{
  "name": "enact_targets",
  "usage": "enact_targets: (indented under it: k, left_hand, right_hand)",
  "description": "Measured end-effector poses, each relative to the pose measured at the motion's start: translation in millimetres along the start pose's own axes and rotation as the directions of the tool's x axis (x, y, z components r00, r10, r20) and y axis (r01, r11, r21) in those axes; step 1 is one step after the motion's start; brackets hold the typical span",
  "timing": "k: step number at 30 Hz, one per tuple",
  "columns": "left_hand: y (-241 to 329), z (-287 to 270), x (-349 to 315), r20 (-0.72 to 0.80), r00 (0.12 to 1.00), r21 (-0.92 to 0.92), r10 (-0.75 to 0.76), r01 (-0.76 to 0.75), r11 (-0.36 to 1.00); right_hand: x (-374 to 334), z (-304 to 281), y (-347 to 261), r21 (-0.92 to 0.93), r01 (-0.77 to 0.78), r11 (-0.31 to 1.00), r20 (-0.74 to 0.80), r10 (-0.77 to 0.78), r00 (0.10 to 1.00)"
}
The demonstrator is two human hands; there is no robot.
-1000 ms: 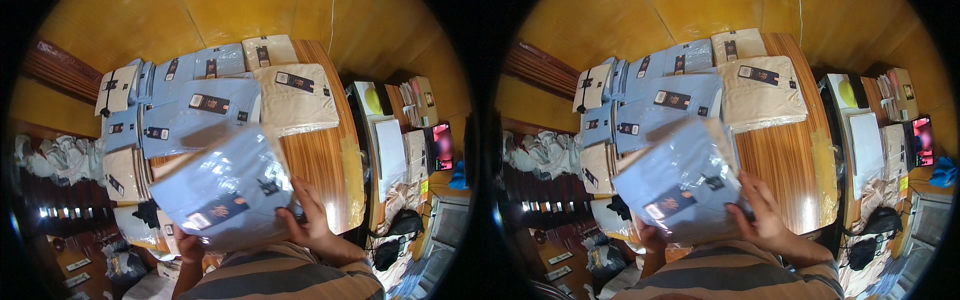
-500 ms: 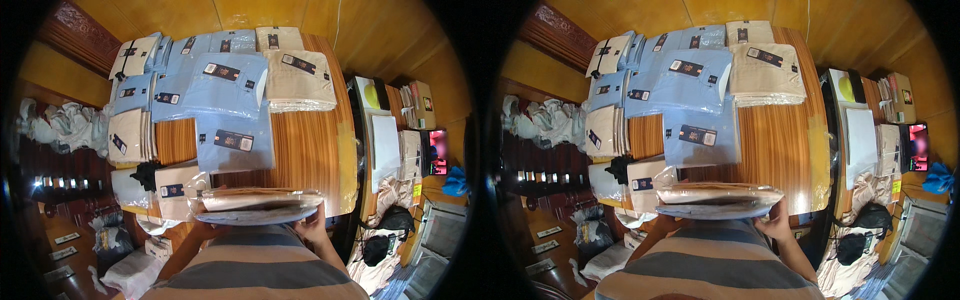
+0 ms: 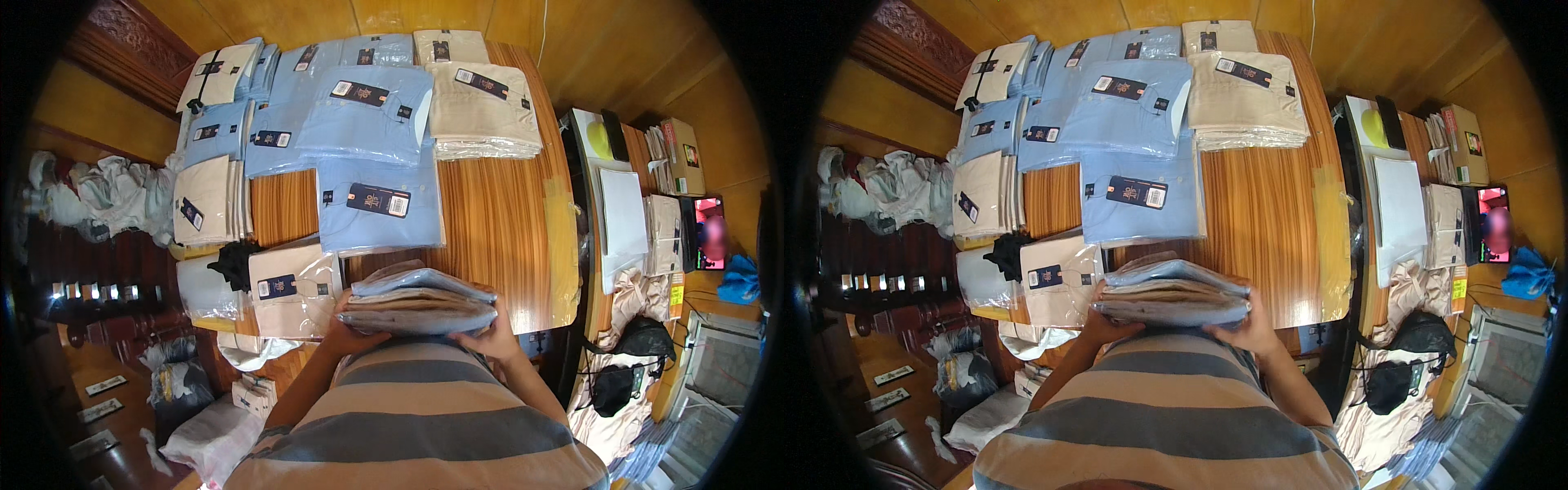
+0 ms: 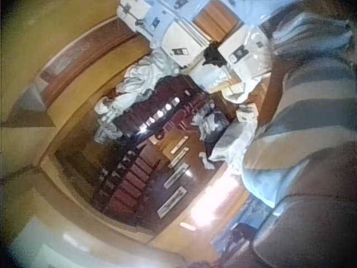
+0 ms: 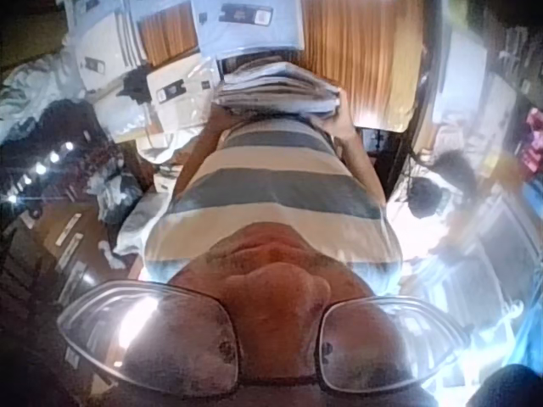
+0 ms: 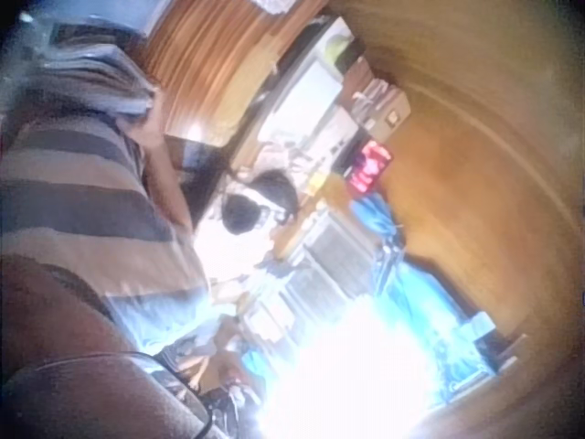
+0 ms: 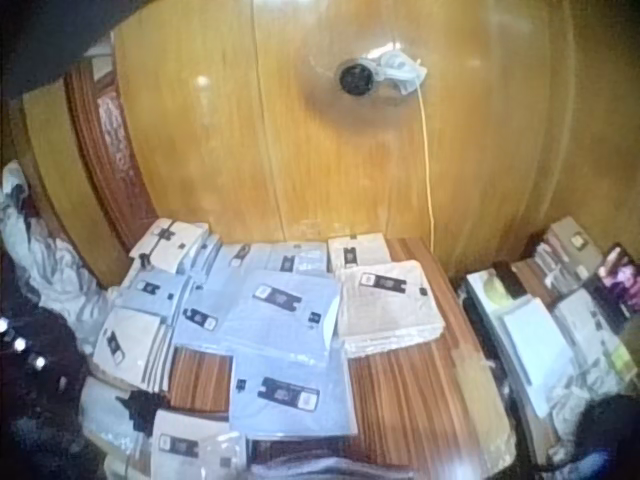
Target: The person organizes packaged shirts on a wooden table. They pick up individual shirts, place them in neat stacks, and occasionally adjust the arrangement. The shirts are in plastic packaging and come in light blue and beige colors.
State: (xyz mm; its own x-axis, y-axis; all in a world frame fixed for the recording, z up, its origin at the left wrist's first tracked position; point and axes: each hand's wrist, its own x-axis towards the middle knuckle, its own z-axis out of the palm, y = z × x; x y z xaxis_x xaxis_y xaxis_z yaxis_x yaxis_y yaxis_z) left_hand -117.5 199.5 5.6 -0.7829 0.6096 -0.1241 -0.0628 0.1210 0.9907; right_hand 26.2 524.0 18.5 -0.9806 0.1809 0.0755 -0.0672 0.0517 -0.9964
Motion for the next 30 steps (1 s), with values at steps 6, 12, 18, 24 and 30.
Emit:
enact_targets:
  k: [6,12,18,24,30]
  left_hand:
    - [-50.2,1.5,-19.8,0.004,1.000,0.194,-0.020,0.019,0.981]
    - [-42.1,12.3,-8.8,-0.167,0.981,-0.014,-0.101,0.100,0.995]
    - [58.8,-21.9,33.3,-0.267,0.947,-0.234,-0.176,0.114,0.966]
    - [98.7,-98.8,84.7,-0.304,0.891,-0.256,-0.338,0.265,0.930]
    - [104.9,-117.5,148.3,-0.327,0.879,-0.232,-0.347,0.281,0.931]
  right_hand:
    - [-28.5,4.9,58.5,0.303,-0.229,0.925,-0.076,0.263,0.962]
    - [-3.5,17.8,41.5,0.084,-0.071,0.994,-0.150,0.083,0.985]
    - [61.8,24.4,-48.4,-0.130,-0.232,0.964,-0.121,0.216,0.969]
    - [159.7,46.3,-65.0,-0.122,-0.391,0.912,-0.001,0.394,0.919]
    - [225.0,40.0,-31.4,-0.048,-0.556,0.830,-0.038,0.555,0.831]
